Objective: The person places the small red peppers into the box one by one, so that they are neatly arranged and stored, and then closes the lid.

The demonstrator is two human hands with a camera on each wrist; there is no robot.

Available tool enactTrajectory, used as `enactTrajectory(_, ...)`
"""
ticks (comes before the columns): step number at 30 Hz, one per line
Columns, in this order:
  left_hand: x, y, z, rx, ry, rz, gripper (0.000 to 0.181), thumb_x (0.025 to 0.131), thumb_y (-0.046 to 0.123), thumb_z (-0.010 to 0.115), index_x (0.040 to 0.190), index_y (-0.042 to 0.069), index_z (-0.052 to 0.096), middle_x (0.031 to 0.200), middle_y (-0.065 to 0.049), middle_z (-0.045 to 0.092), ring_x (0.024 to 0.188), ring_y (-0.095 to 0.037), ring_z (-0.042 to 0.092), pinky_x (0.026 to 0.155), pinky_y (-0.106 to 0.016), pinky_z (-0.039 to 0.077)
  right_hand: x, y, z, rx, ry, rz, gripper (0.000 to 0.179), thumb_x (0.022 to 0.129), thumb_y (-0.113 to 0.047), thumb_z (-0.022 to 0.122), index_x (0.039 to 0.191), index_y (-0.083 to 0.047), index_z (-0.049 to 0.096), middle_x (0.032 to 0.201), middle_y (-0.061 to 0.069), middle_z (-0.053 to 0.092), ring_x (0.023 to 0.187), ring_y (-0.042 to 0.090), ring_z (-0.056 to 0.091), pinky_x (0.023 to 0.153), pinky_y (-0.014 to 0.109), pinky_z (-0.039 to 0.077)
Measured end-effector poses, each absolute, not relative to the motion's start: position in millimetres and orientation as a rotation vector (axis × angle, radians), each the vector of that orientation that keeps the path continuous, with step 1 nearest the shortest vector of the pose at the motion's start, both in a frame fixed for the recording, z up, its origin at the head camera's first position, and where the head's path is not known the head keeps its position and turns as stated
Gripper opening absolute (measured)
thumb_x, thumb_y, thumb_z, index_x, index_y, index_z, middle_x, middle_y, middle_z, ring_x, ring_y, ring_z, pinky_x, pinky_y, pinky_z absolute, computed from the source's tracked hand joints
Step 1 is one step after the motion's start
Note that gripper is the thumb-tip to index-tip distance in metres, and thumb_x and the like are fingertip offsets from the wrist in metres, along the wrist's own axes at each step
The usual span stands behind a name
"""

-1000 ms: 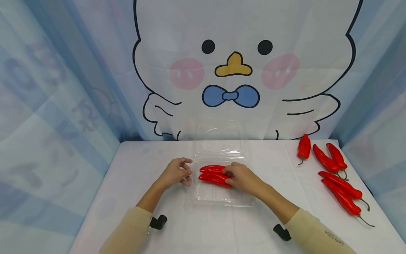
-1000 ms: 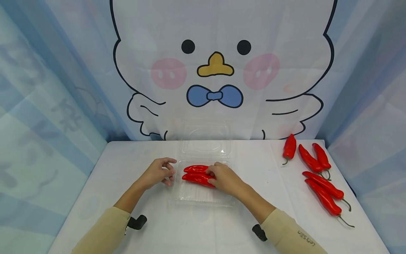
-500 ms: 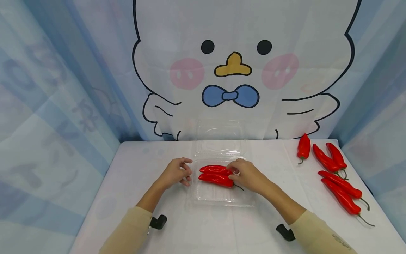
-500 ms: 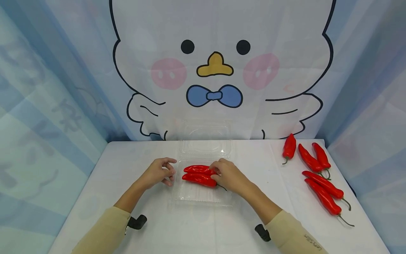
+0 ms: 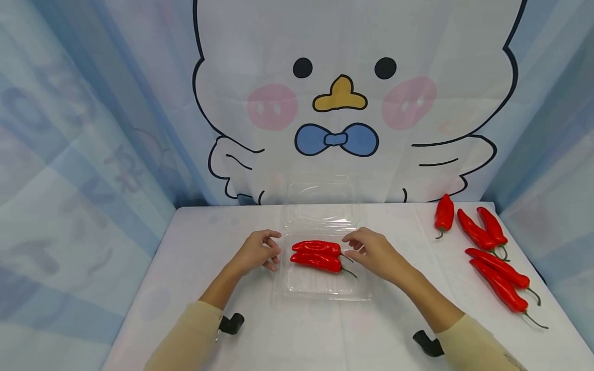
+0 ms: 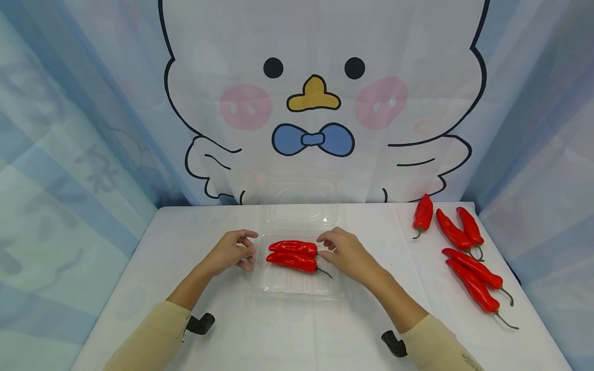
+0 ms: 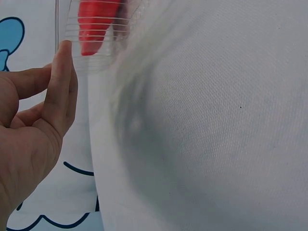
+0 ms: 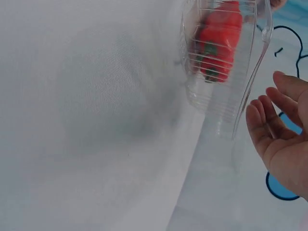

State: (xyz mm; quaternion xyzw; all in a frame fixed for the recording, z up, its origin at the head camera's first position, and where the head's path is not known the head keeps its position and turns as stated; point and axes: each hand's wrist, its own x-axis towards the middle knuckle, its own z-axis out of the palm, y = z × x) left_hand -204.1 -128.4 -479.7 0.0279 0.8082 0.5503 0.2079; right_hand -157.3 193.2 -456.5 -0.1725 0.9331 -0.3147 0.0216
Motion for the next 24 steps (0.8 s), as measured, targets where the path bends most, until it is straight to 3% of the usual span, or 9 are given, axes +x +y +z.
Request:
enactTrajectory(13, -204.1, -128.6, -481.1, 0.061, 2.245, 1.523, 0.049, 0.095, -0.006, 0.067, 0.142, -0.002, 0.055, 0.097, -0.015, 0.061, 0.067, -0.018, 0.07, 0.058, -0.036, 0.065, -147.6, 241.0, -457.6, -0.43, 3.046, -1.092, 0.039, 0.093, -0.013, 0.077, 0.131, -0.009, 0.066, 0.126, 0.01, 0.068, 0.112, 0.03, 0.069, 0.093, 0.046, 0.062)
enactTrajectory(24, -204.0, -128.3, -478.7, 0.068, 2.243, 1.531, 0.049, 0.094, -0.007, 0.067, 0.142, -0.003, 0.055, 0.096, -0.015, 0.061, 0.067, -0.018, 0.069, 0.058, -0.036, 0.065, -148.6, 293.9, -460.6, -0.256, 3.134, -1.139, 0.049, 0.095, -0.021, 0.075, 0.139, -0.007, 0.061, 0.137, 0.021, 0.062, 0.121, 0.04, 0.063, 0.096, 0.055, 0.055)
